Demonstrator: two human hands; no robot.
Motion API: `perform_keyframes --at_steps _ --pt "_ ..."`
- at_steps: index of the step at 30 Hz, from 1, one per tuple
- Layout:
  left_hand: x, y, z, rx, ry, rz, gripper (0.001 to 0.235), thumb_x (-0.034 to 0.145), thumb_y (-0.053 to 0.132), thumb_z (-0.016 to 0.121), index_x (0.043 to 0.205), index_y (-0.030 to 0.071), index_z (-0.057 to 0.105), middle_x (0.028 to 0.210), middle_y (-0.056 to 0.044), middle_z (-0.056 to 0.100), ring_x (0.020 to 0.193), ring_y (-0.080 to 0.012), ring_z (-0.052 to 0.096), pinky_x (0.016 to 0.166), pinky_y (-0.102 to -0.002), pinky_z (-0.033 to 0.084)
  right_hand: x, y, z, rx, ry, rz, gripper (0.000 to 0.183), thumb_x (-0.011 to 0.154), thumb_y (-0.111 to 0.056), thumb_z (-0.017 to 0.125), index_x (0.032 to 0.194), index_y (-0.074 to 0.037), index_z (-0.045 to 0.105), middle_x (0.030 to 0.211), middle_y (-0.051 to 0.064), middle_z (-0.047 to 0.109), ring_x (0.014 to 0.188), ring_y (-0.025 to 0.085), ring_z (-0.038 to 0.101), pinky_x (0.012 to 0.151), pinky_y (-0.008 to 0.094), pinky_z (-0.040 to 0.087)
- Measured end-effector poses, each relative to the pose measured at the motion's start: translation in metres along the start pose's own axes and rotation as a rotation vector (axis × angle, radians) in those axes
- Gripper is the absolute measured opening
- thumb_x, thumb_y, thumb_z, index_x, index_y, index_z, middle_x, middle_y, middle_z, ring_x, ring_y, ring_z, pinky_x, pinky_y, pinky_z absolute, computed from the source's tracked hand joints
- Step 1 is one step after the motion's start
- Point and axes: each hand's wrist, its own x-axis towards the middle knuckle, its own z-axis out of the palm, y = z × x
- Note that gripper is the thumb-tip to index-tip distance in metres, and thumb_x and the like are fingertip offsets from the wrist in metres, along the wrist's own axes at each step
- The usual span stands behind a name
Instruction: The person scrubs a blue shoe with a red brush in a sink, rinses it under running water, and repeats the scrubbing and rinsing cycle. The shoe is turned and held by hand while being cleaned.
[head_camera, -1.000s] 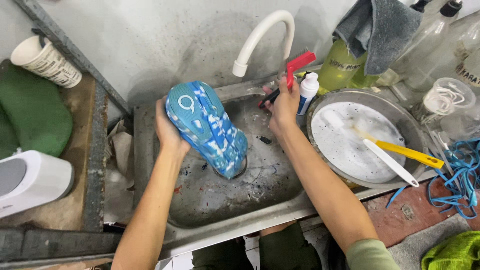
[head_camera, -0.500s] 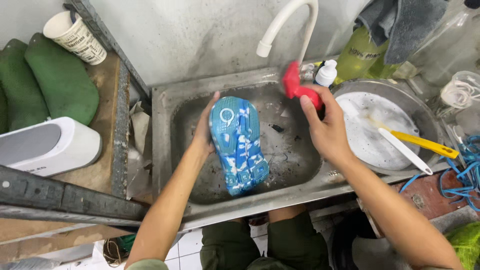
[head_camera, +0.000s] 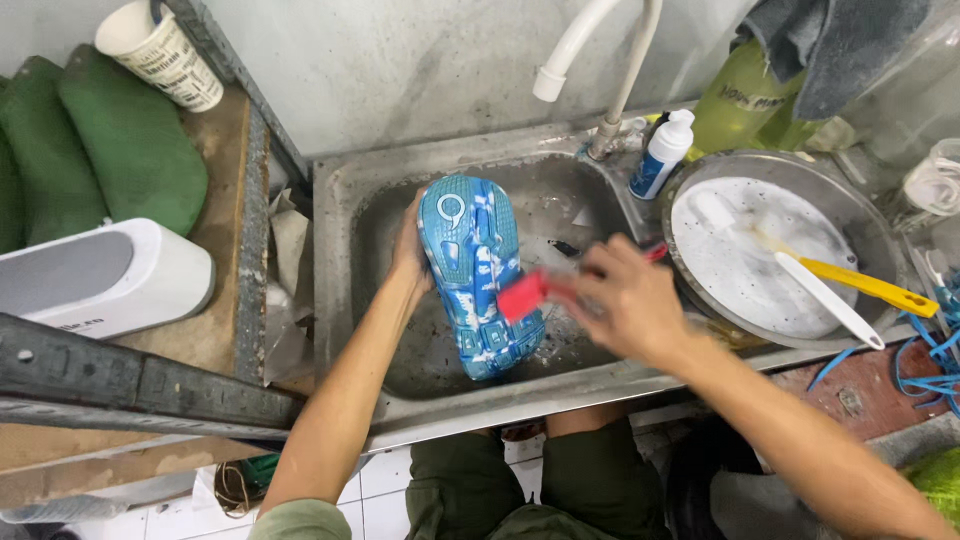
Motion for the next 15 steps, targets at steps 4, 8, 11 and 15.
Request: perform_keyframes --at_steps 4,8,11,15 --pt "0.003 0.001 0.006 0.07 -0.053 0.049 0.021 0.078 0.033 0.074 0.083 0.013 0.069 0.082 -0.006 0.068 0.079 -0.0172 0.067 0.076 -0.034 0.058 0.039 0.017 -0.008 0.038 0.199 0.024 0.015 0.083 -0.023 0.075 0.098 -0.018 0.075 0.07 0.004 0.05 0.067 0.023 0.048 0.057 0.033 0.047" --pt "0.016 -0.003 -0.013 0.079 -0.043 0.089 0.033 0.083 0.035 0.069 0.106 0.011 0.066 0.099 -0.01 0.066 0.096 -0.0211 0.065 0.086 -0.038 0.055 0.028 0.005 0.003 -0.123 0.093 0.017 0.011 0.083 -0.03 0.07 0.093 -0.025 0.071 0.073 0.0 0.05 0.072 0.021 0.052 0.051 0.031 0.048" --pt "0.004 0.005 -0.01 0.095 -0.033 0.102 0.032 0.083 0.035 0.069 0.106 0.012 0.067 0.101 -0.009 0.066 0.096 -0.0202 0.064 0.087 -0.037 0.055 0.021 -0.005 -0.009 -0.055 -0.03 0.017 0.009 0.081 -0.027 0.07 0.089 -0.024 0.072 0.071 0.001 0.054 0.072 0.019 0.053 0.053 0.027 0.049" --pt "0.011 -0.005 -0.007 0.1 -0.079 0.107 0.045 0.082 0.034 0.072 0.117 0.008 0.062 0.108 -0.014 0.065 0.102 -0.0241 0.063 0.091 -0.04 0.054 0.027 0.009 -0.045 -0.002 0.016 0.031 0.013 0.075 -0.016 0.078 0.084 -0.009 0.073 0.073 0.011 0.06 0.071 0.029 0.059 0.058 0.038 0.051"
